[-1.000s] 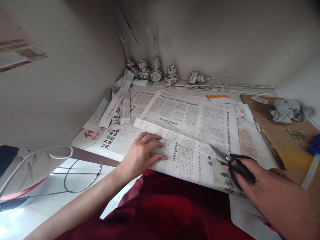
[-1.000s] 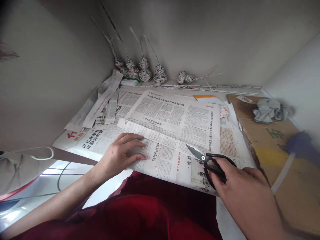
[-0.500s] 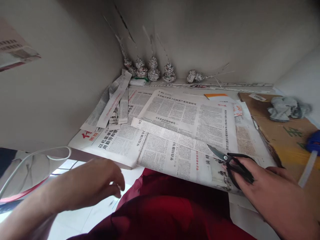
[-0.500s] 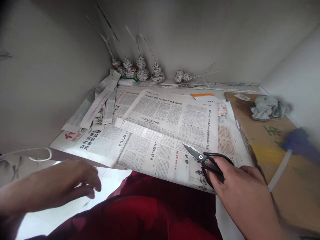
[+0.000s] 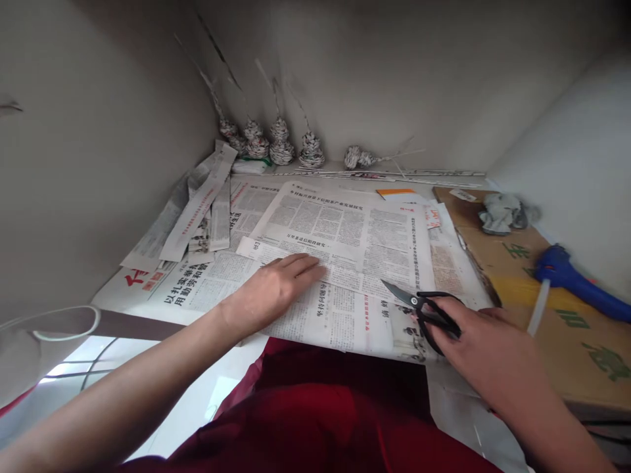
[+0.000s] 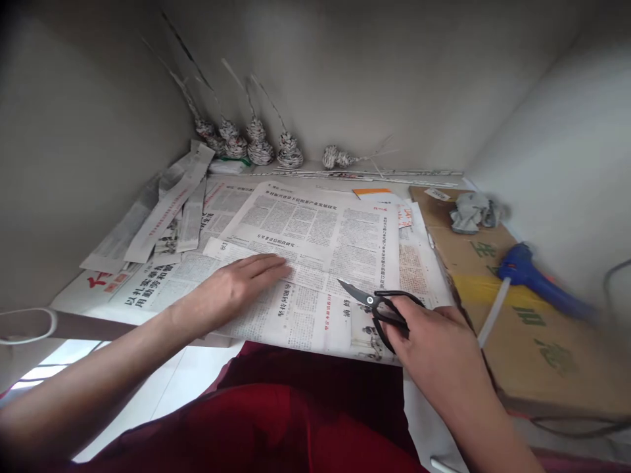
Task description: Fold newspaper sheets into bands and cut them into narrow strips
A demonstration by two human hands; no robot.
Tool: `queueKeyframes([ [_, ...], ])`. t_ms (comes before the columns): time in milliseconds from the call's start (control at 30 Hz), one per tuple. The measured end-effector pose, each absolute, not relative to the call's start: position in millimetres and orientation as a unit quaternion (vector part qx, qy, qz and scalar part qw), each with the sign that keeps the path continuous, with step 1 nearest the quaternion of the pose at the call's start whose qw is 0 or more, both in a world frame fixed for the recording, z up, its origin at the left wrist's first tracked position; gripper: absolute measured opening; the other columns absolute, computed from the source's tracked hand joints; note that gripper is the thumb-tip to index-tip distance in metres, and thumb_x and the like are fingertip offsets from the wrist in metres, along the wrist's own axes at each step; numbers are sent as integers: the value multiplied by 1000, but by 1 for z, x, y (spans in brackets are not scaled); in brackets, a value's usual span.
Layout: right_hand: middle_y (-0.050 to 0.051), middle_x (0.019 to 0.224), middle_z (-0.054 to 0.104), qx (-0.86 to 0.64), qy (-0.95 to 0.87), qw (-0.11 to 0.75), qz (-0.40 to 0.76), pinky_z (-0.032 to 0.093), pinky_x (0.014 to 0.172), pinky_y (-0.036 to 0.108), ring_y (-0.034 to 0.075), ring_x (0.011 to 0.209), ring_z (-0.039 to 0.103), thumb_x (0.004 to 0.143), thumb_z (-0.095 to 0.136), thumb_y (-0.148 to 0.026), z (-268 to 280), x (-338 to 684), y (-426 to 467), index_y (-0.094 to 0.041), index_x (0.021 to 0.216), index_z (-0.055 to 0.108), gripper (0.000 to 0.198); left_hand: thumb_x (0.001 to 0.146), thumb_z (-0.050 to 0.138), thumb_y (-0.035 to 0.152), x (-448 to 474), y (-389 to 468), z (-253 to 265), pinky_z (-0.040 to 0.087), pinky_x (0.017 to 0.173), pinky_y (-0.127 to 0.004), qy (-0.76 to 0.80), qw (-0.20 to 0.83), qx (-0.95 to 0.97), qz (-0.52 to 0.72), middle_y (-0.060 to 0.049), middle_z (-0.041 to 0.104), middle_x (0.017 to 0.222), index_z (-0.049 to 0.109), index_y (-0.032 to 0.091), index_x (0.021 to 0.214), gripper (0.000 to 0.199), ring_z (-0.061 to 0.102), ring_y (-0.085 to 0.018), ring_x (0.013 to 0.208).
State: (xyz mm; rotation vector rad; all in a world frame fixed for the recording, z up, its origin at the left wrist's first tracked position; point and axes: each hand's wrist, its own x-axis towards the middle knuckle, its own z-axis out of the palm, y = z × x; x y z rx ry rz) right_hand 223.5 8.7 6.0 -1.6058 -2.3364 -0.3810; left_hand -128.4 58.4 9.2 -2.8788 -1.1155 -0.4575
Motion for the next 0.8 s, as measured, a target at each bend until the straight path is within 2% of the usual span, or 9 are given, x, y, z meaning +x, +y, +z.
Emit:
queueKeyframes([
  [167,2,60,66,-546,-811,99,-186,34,62,34,26,59,62,93,56,-32,9,223,11,-23,89,62,12,92,47,0,-114,71,11,60,90,-49,-338,60,-934,-103,-20,68,130,60,11,131,43,66,-34,119],
  [400,1,68,70,-518,-832,116,-162,38,71,36,23,63,66,89,60,-20,12,221,5,-20,89,60,0,95,41,6,-141,71,1,58,96,-40,-381,49,-910,-159,-11,71,128,63,17,130,43,69,-24,116],
  [467,2,72,72,-511,-839,120,-145,38,72,37,24,65,68,88,61,-19,13,219,4,-19,92,61,4,95,41,7,-149,73,-2,57,97,-40,-408,35,-894,-179,-10,72,126,65,18,127,41,69,-23,113],
  [600,1,77,74,-502,-850,135,-89,38,74,37,23,68,70,87,63,-16,14,215,2,-20,93,62,7,91,41,4,-151,74,-5,54,102,-50,-470,56,-860,-192,-13,70,126,69,15,121,43,64,-29,119],
  [700,0,79,75,-496,-851,158,-70,37,74,36,22,70,70,86,64,-14,15,211,0,-20,92,62,9,90,44,3,-139,65,-8,53,99,-58,-486,94,-847,-196,-19,65,132,69,12,123,43,57,-36,125],
  [800,1,79,76,-503,-846,169,-56,37,74,36,23,70,70,85,66,-14,13,207,0,-20,91,63,10,92,48,4,-116,52,-9,54,98,-54,-438,81,-873,-200,-19,64,133,66,11,125,39,58,-34,121],
])
